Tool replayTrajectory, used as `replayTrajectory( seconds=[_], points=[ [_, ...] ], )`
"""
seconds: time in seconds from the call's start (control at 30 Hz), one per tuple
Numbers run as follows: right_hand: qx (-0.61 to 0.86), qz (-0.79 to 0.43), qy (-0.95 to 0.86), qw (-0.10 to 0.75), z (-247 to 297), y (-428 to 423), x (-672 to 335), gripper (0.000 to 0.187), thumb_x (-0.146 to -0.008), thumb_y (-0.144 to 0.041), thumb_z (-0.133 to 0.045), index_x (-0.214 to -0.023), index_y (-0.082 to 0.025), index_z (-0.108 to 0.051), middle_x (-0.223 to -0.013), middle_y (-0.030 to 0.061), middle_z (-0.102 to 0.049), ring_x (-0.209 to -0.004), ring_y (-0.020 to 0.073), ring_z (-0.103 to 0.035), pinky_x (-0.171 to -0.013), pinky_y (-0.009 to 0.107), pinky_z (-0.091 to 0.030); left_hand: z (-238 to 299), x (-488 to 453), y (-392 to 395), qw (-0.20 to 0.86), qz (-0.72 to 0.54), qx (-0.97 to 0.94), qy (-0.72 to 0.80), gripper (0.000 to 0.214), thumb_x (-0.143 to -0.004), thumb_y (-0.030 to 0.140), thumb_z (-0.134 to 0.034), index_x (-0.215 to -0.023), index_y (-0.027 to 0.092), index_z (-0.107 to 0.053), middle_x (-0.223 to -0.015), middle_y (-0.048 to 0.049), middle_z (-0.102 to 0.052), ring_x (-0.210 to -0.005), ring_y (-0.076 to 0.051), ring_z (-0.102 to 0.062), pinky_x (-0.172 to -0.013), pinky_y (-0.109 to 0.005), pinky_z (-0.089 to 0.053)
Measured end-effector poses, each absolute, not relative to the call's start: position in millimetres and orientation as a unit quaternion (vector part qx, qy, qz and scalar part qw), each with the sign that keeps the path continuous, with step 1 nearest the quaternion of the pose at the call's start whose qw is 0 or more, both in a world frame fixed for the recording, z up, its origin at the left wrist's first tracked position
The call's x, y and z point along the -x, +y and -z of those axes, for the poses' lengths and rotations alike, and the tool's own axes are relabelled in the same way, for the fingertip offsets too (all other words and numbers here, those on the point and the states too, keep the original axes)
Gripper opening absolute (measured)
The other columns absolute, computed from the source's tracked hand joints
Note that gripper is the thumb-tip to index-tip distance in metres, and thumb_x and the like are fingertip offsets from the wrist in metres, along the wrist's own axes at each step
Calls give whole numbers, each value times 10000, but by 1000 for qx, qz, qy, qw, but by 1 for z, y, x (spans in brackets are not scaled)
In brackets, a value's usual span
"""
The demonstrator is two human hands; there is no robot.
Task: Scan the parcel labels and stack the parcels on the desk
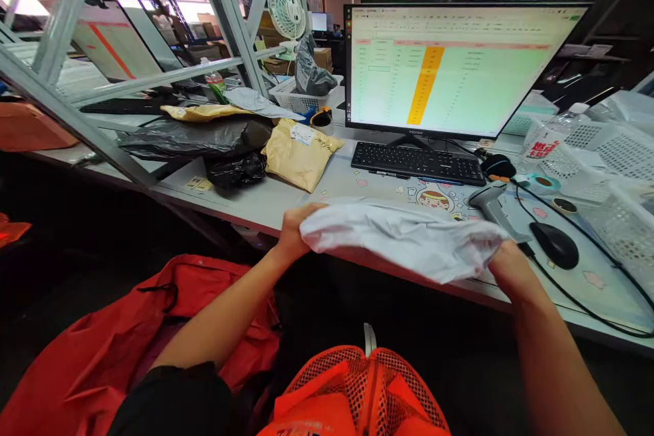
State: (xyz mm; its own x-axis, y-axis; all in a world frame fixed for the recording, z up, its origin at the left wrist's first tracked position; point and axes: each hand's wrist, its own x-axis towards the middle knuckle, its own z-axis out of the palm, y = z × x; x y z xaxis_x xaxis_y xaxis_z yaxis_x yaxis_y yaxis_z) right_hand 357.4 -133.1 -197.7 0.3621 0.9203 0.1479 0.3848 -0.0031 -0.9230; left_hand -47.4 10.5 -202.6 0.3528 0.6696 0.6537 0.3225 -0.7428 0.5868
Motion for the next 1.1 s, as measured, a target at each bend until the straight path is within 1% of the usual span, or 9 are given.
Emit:
replayTrajectory(
  seconds=[0.07, 0.13, 0.27, 0.47, 0.57, 0.63, 0.77, 0.97, 1.1],
  points=[
    [599, -251, -560, 514, 181, -138, -355, 790, -803, -789, -703, -1332, -204, -680, -1327, 154, -700, -1313, 370, -614, -1119, 531, -504, 178, 40, 14, 168, -561, -730, 353, 310, -873, 509, -694, -917, 211, -763, -862, -47, -777, -817, -238, -744, -804, -362, -639],
    [543, -275, -588, 532, 165, -135, -346, 896, -762, -831, -716, -1398, -207, -621, -1389, 155, -664, -1307, 367, -610, -1102, 517, -515, 154, 28, 21, 161, -607, -688, 364, 326, -892, 513, -679, -932, 200, -759, -897, -59, -767, -897, -244, -735, -881, -371, -626],
    [620, -224, -506, 556, 151, -111, -325, 715, -707, -741, -831, -1140, -188, -702, -1083, 143, -757, -955, 320, -704, -821, 432, -596, 134, 7, 47, 204, -615, -664, 375, 373, -935, 528, -642, -1014, 183, -760, -982, -75, -787, -1064, -270, -714, -985, -384, -586],
    [703, -133, -488, 500, 182, -45, -313, 676, -833, -788, -590, -943, -131, -707, -932, 144, -730, -874, 287, -641, -808, 410, -532, 172, 5, 96, 227, -423, -650, 589, 309, -951, 417, -610, -936, 138, -743, -991, -153, -801, -1056, -338, -733, -939, -412, -569],
    [722, -145, -502, 454, 201, -27, -312, 557, -883, -659, -572, -961, -124, -705, -988, 164, -740, -906, 283, -653, -862, 426, -528, 186, 10, 102, 210, -363, -647, 636, 282, -914, 320, -646, -1090, 116, -726, -1147, -244, -767, -1158, -400, -707, -1021, -506, -527],
    [714, -154, -509, 455, 207, -34, -321, 511, -879, -586, -600, -1074, -127, -714, -1070, 161, -752, -929, 269, -676, -878, 415, -537, 185, 12, 91, 169, -366, -676, 617, 406, -900, 288, -655, -1263, 106, -670, -1306, -264, -707, -1260, -415, -654, -1101, -549, -476],
    [722, -54, -536, 434, 208, -87, -359, 504, -920, -560, -581, -1176, -152, -729, -1118, 150, -751, -938, 269, -694, -887, 422, -542, 170, 0, 44, 85, -361, -817, 440, 506, -951, 380, -636, -1410, 170, -597, -1450, -162, -643, -1368, -344, -582, -1204, -502, -423],
    [830, 81, -513, 204, 233, -155, -399, 642, -935, -604, -557, -1333, -114, -673, -1250, 205, -690, -1116, 374, -636, -990, 515, -514, 190, -67, -23, 79, -207, -921, 321, 750, -956, 636, -639, -1568, 226, -501, -1691, -133, -411, -1561, -383, -378, -1271, -563, -339],
    [813, 104, -547, 172, 253, -152, -400, 606, -991, -519, -483, -1374, -75, -635, -1257, 211, -679, -1163, 374, -611, -1039, 512, -503, 222, -91, -36, 47, -166, -939, 299, 700, -1048, 612, -494, -1623, 218, -426, -1715, -108, -364, -1591, -336, -339, -1299, -539, -296]
  ],
)
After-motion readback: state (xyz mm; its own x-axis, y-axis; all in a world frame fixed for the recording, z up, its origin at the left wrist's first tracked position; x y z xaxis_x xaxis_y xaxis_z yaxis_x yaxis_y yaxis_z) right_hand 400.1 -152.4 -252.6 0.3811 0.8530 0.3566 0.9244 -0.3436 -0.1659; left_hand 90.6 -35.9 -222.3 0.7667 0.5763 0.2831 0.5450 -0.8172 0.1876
